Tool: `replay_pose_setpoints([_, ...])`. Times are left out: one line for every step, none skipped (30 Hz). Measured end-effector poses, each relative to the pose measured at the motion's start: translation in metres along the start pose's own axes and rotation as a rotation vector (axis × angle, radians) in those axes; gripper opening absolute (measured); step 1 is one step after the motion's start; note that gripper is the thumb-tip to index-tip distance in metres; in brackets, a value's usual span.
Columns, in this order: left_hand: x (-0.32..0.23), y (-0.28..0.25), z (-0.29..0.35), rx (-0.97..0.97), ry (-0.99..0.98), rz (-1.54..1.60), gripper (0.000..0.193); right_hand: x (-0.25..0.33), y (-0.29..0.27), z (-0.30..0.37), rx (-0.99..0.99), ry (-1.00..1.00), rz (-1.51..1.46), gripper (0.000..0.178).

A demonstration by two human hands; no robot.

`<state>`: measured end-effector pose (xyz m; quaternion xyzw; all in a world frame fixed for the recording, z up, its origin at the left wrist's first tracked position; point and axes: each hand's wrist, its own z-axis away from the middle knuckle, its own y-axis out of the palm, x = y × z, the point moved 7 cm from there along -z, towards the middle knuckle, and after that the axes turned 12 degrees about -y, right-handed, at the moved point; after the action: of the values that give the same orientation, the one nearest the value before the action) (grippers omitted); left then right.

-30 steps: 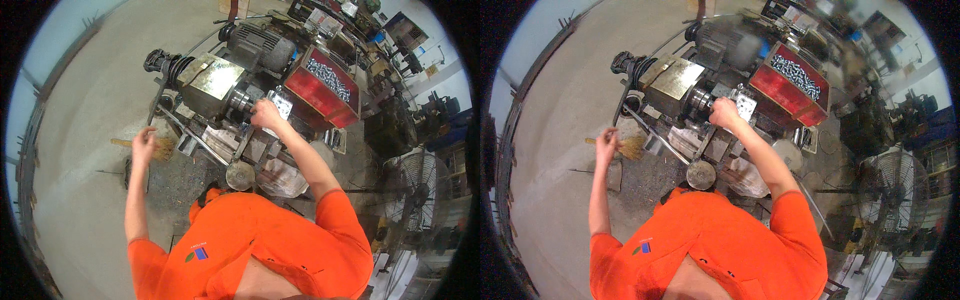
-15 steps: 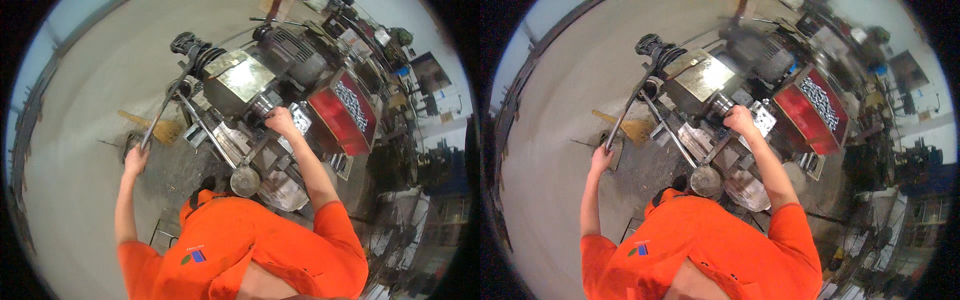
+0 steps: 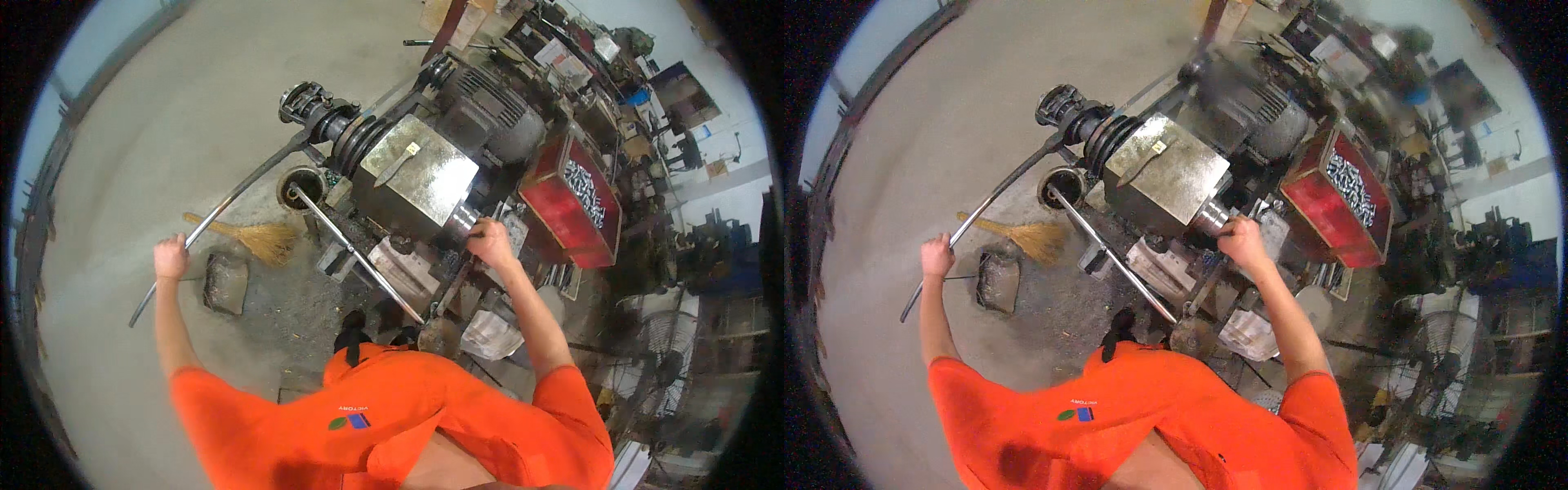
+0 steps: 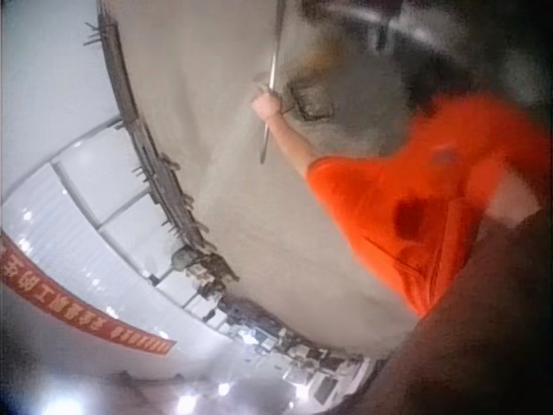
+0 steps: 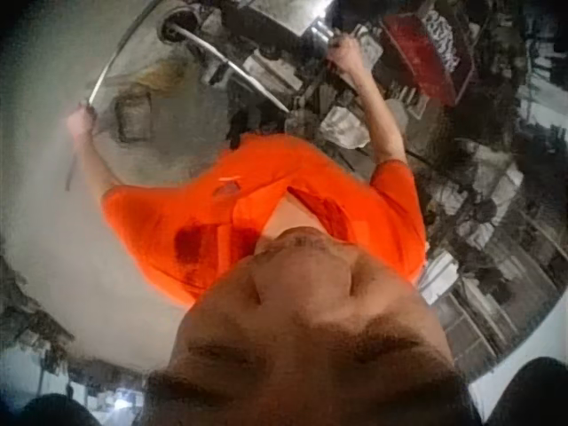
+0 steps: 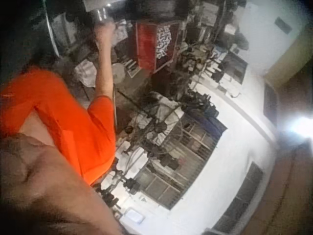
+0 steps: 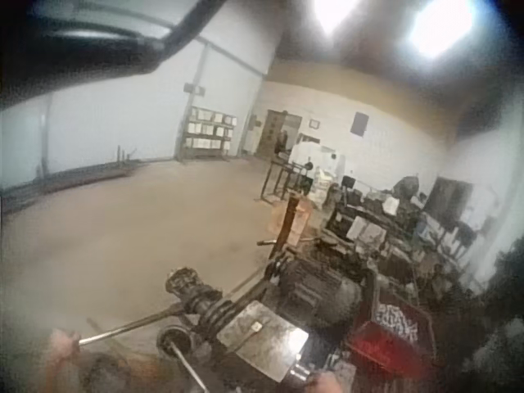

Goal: The person operates a metal forming machine, repeatedly inserting metal rods into the machine and using a long metal rod to push them through. The person removes the formed metal pieces and places them into a perforated metal basket.

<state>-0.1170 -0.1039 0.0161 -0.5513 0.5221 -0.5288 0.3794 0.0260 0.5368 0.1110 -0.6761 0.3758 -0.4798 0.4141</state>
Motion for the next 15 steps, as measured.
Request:
replay_pose_setpoints([-0.006,-0.012,-0.005,-0.008,0.005,-0.009,0.015,-0.002,0.001,0.004,0.013,0.051,0.035,0.014])
replay_pose_setpoints([-0.009,-0.018,-0.009,0.107,-0.042,-0.029,0.018,-0.003,0.003,0.003,0.009,0.005,0.016,0.015])
replay_pose_setpoints([-0.004,-0.025,-0.010,0.070,-0.120,0.058,0.022,-0.002,0.004,0.003,0.025,-0.005,0.025,0.017])
replay_pose_setpoints([-0.004,-0.024,-0.009,0.040,-0.182,0.152,0.025,-0.001,0.005,0.003,0.035,-0.034,0.067,0.019])
replay_pose_setpoints([-0.003,-0.025,-0.010,0.011,-0.239,0.248,0.029,0.002,0.007,0.004,0.046,-0.059,0.110,0.022])
replay_pose_setpoints([-0.029,-0.042,-0.014,-0.037,-0.261,0.514,0.032,0.006,0.003,0.011,-0.025,-0.070,0.091,0.025])
replay_pose_setpoints([-0.065,-0.070,-0.008,-0.280,-0.169,0.587,0.028,0.013,-0.005,0.017,-0.103,-0.085,0.078,0.027])
replay_pose_setpoints([-0.095,-0.086,0.011,-0.517,-0.083,0.669,0.024,0.020,-0.012,0.024,-0.084,-0.018,0.059,0.030])
replay_pose_setpoints([-0.099,-0.037,0.028,-0.421,-0.336,1.080,0.023,0.028,-0.024,0.032,-0.189,-0.038,0.000,0.029])
replay_pose_setpoints([-0.137,-0.011,0.037,-0.333,-0.419,1.104,0.024,0.038,-0.037,0.041,-0.239,-0.042,0.033,0.029])
replay_pose_setpoints([-0.178,0.051,0.036,0.241,-0.487,0.746,0.027,0.049,-0.050,0.049,-0.290,-0.057,0.068,0.029])
replay_pose_setpoints([-0.243,0.043,0.042,0.372,-0.256,1.058,0.029,0.048,-0.059,0.068,-0.302,0.002,0.068,0.029])
replay_pose_setpoints([-0.275,0.101,0.069,0.888,-0.447,1.017,0.029,0.051,-0.070,0.082,-0.314,0.036,0.062,0.029])
replay_pose_setpoints([-0.300,0.116,0.074,0.717,-0.238,0.761,0.027,0.051,-0.077,0.100,-0.323,0.075,0.057,0.029])
replay_pose_setpoints([-0.324,0.119,0.077,0.537,-0.030,0.511,0.026,0.049,-0.082,0.121,-0.327,0.118,0.062,0.029])
